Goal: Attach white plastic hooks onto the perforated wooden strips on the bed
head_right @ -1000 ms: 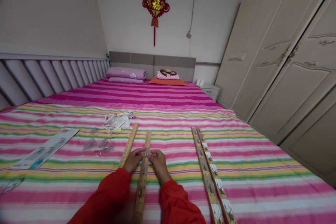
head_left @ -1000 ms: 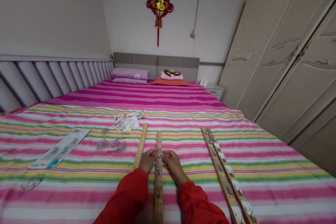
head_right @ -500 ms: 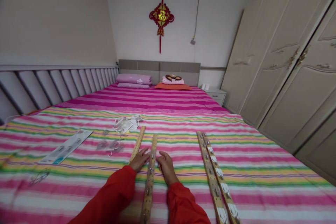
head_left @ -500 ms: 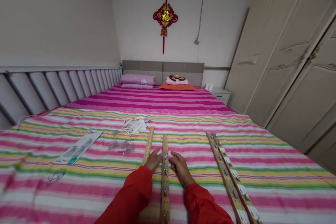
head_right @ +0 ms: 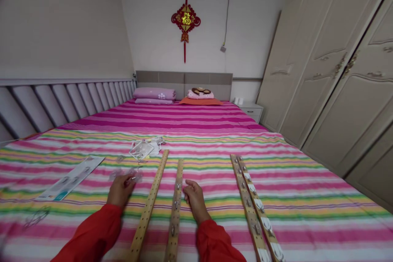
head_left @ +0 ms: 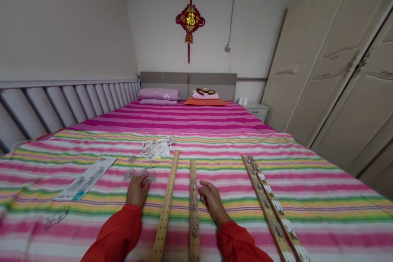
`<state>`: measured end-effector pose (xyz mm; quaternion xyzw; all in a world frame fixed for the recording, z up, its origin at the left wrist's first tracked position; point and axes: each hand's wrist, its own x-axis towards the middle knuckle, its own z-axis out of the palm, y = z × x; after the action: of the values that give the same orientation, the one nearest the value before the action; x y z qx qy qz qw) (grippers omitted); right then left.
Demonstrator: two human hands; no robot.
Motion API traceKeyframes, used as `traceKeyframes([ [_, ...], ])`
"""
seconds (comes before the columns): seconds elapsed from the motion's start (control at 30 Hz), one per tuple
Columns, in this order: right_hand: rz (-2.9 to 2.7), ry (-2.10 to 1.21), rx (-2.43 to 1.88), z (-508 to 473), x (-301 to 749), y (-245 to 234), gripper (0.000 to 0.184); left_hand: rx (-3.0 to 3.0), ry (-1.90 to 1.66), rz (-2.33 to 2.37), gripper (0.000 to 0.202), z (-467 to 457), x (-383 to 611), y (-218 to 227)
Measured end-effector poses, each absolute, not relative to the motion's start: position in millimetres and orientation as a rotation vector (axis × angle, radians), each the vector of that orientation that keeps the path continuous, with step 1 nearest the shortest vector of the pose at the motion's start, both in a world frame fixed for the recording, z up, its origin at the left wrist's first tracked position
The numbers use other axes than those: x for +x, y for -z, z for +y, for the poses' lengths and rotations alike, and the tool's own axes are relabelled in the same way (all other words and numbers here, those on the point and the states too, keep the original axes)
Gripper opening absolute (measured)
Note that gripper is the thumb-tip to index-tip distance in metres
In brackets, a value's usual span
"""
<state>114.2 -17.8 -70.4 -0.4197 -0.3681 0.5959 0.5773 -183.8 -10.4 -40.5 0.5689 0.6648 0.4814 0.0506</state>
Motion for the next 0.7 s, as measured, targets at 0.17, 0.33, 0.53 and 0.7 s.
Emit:
traceKeyframes([
  [0.17,-0.863,-1.403,-0.990,-16,115,73,0.033,1.718,-1.486,2.026,0.024,-7,-187,42],
  [0.33,-0.863,-1.397,-0.972,-15,114,74,0.032,1.376,-1.606,1.883,0.027,-18,-187,31],
  [0.53,-0.854,-1.386,-0.966,-16,115,72,0.031,0.720,-1.669,1.602,0.038,-42,-174,18],
  [0.7,-0.798,-1.409,-0.932,-15,116,72,0.031,0.564,-1.654,1.591,0.035,-60,-164,3],
])
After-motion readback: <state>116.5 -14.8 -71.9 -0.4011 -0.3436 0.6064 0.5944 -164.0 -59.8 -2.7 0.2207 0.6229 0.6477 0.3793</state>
